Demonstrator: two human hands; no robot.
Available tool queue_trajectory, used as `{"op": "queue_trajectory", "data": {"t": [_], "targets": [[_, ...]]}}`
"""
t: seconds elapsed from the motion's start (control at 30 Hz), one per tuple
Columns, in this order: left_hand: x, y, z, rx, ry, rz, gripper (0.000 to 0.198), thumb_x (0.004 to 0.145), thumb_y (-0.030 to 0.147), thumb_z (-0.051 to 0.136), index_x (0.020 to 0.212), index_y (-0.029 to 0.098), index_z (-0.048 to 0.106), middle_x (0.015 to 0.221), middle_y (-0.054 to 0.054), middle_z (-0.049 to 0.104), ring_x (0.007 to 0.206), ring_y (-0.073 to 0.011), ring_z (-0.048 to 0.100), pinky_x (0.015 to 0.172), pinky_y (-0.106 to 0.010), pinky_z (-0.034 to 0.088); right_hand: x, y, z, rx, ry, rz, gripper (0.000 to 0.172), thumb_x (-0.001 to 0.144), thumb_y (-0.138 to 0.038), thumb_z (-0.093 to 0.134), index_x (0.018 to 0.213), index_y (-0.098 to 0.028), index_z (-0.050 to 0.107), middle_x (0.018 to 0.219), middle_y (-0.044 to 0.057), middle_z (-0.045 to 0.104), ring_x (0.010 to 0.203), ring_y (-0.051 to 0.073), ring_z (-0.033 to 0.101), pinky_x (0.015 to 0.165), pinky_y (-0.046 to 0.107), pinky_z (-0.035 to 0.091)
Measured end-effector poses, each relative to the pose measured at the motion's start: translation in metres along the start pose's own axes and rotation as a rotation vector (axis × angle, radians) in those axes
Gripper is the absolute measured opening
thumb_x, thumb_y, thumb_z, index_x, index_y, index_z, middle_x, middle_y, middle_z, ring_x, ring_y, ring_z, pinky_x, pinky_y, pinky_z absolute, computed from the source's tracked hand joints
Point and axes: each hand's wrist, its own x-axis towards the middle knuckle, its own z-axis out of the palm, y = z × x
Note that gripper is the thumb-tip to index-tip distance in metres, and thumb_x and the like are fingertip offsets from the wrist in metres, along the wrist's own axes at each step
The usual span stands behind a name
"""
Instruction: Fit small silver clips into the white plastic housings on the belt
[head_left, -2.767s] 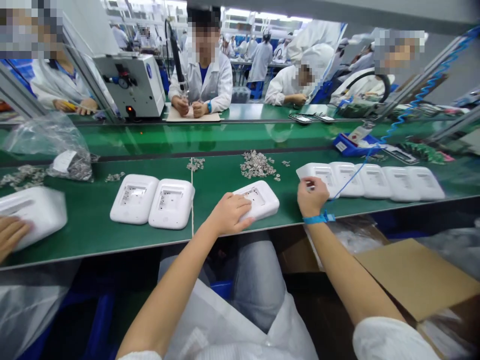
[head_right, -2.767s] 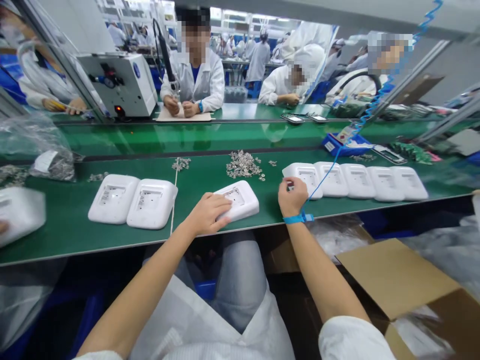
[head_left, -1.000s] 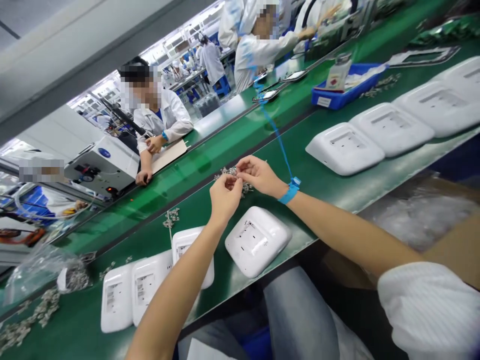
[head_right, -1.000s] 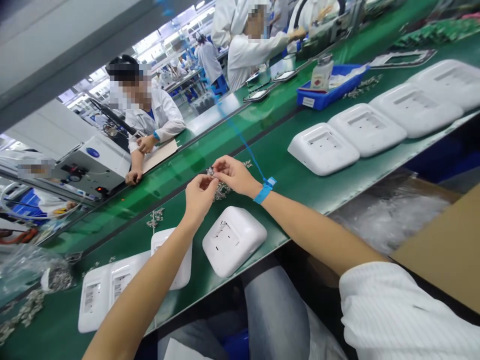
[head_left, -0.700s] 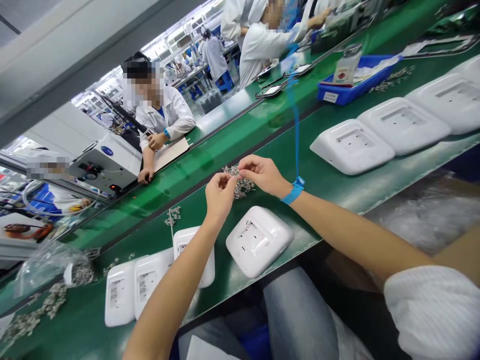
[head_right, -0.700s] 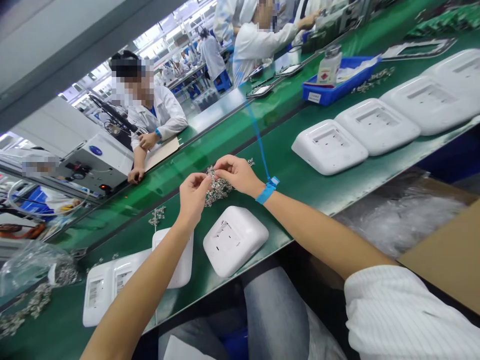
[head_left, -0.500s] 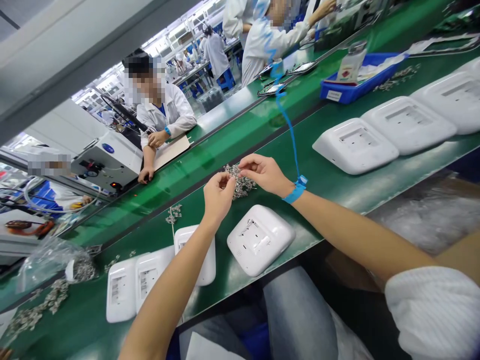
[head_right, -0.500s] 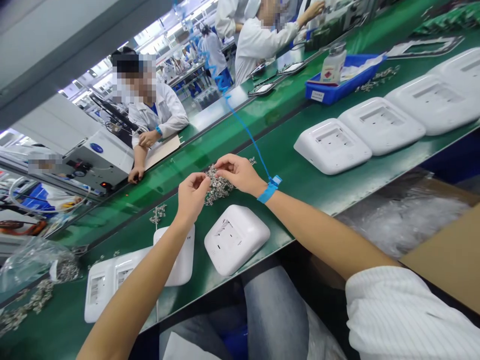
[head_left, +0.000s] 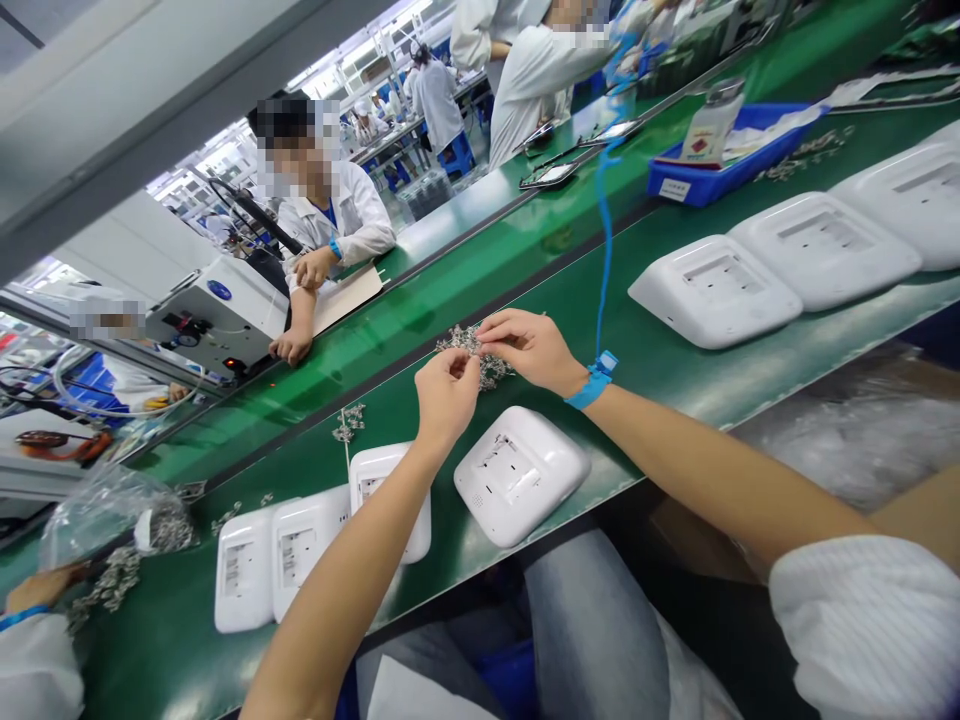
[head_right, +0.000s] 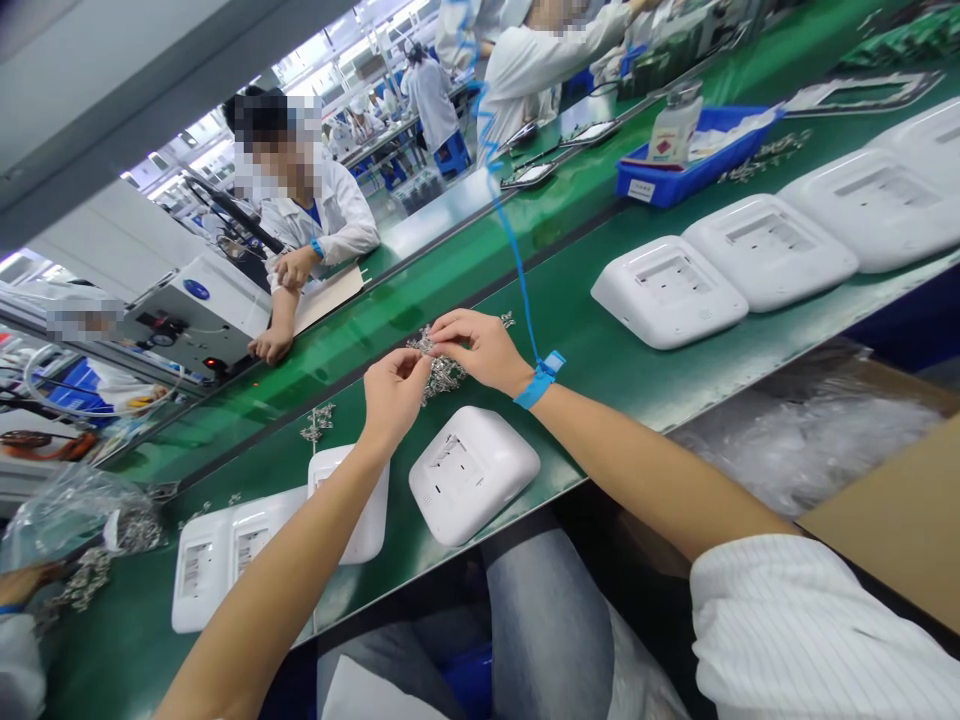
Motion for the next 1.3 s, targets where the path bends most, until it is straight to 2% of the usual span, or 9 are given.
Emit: {"op": "queue_trajectory", "data": {"t": [0.2,0.37,0.47,0.67,0.9,1.03,1.13,1.23,1.3], "targets": [[0.001,0.004,0.009,-0.262,0.093,-0.192,0.010,0.078,0.027,0.065,0.073,0.019,0.062,0.066,0.003,0.056,0.061,-0.0106,0.049,0.059,-0.023,0.040,0.001,-0.004,0.002,-0.144,0.069,-0.077,0.011,0.091,-0.034,0.073,0.091,-0.024,0.077,0.103,0.008,0.071,0.098,0.024,0.068,0.081,0.041,0.062],[0.006,0.003,0.006,-0.353,0.162,-0.200,0.006,0.075,0.023,0.063,0.072,0.019,0.059,0.065,0.005,0.051,0.059,-0.0088,0.048,0.056,-0.021,0.037,0.002,-0.004,0.002,-0.069,0.083,-0.012,0.013,0.089,-0.034,0.073,0.089,-0.022,0.075,0.103,0.009,0.068,0.096,0.023,0.067,0.079,0.039,0.062],[0.007,-0.001,0.001,-0.301,0.120,-0.150,0.007,0.076,0.026,0.064,0.074,0.019,0.061,0.066,0.004,0.054,0.061,-0.0101,0.052,0.057,-0.022,0.038,0.003,-0.003,0.000,-0.024,0.068,0.011,0.011,0.088,-0.032,0.073,0.088,-0.021,0.075,0.104,0.009,0.066,0.096,0.023,0.067,0.081,0.039,0.061],[0.010,-0.005,-0.009,-0.152,-0.108,-0.059,0.017,0.079,0.034,0.066,0.083,0.018,0.070,0.073,0.000,0.065,0.065,-0.0133,0.058,0.062,-0.025,0.043,0.004,-0.005,-0.004,-0.029,-0.019,0.029,0.010,0.089,-0.031,0.071,0.086,-0.022,0.074,0.105,0.008,0.066,0.099,0.023,0.066,0.087,0.040,0.060],[0.009,-0.006,-0.016,-0.059,-0.113,-0.040,0.015,0.081,0.033,0.064,0.082,0.019,0.068,0.068,0.001,0.064,0.060,-0.0132,0.055,0.058,-0.025,0.042,0.002,-0.009,-0.004,-0.277,-0.145,-0.117,0.011,0.091,-0.023,0.062,0.087,-0.024,0.073,0.102,0.007,0.068,0.099,0.024,0.066,0.088,0.043,0.057],[0.009,-0.008,-0.021,0.004,-0.073,-0.014,0.007,0.079,0.027,0.062,0.078,0.020,0.063,0.068,0.002,0.061,0.060,-0.0118,0.051,0.058,-0.024,0.039,0.003,-0.005,-0.007,-0.316,-0.109,-0.128,0.013,0.091,-0.023,0.062,0.093,-0.023,0.075,0.106,0.009,0.068,0.096,0.024,0.065,0.074,0.038,0.057],[0.007,-0.008,-0.027,0.005,-0.003,-0.090,0.008,0.079,0.024,0.058,0.072,0.020,0.059,0.069,0.001,0.062,0.060,-0.0111,0.049,0.057,-0.024,0.037,0.004,0.000,-0.011,-0.352,-0.095,-0.126,0.018,0.090,-0.021,0.061,0.096,-0.023,0.078,0.108,0.009,0.067,0.095,0.024,0.065,0.064,0.034,0.053],[0.001,-0.007,-0.029,-0.160,0.012,-0.229,0.008,0.079,0.020,0.054,0.072,0.019,0.057,0.069,0.000,0.064,0.061,-0.0119,0.054,0.058,-0.024,0.039,0.003,0.005,-0.013,-0.354,-0.108,-0.094,0.020,0.088,-0.020,0.060,0.093,-0.023,0.079,0.107,0.009,0.066,0.093,0.022,0.065,0.058,0.031,0.048],[-0.007,-0.004,-0.027,-0.296,-0.004,-0.317,0.006,0.079,0.016,0.053,0.075,0.019,0.055,0.071,-0.001,0.064,0.061,-0.0118,0.058,0.059,-0.024,0.041,0.002,0.006,-0.013,-0.334,-0.110,-0.034,0.020,0.086,-0.019,0.060,0.087,-0.023,0.079,0.109,0.008,0.065,0.081,0.018,0.063,0.056,0.030,0.046]]}}
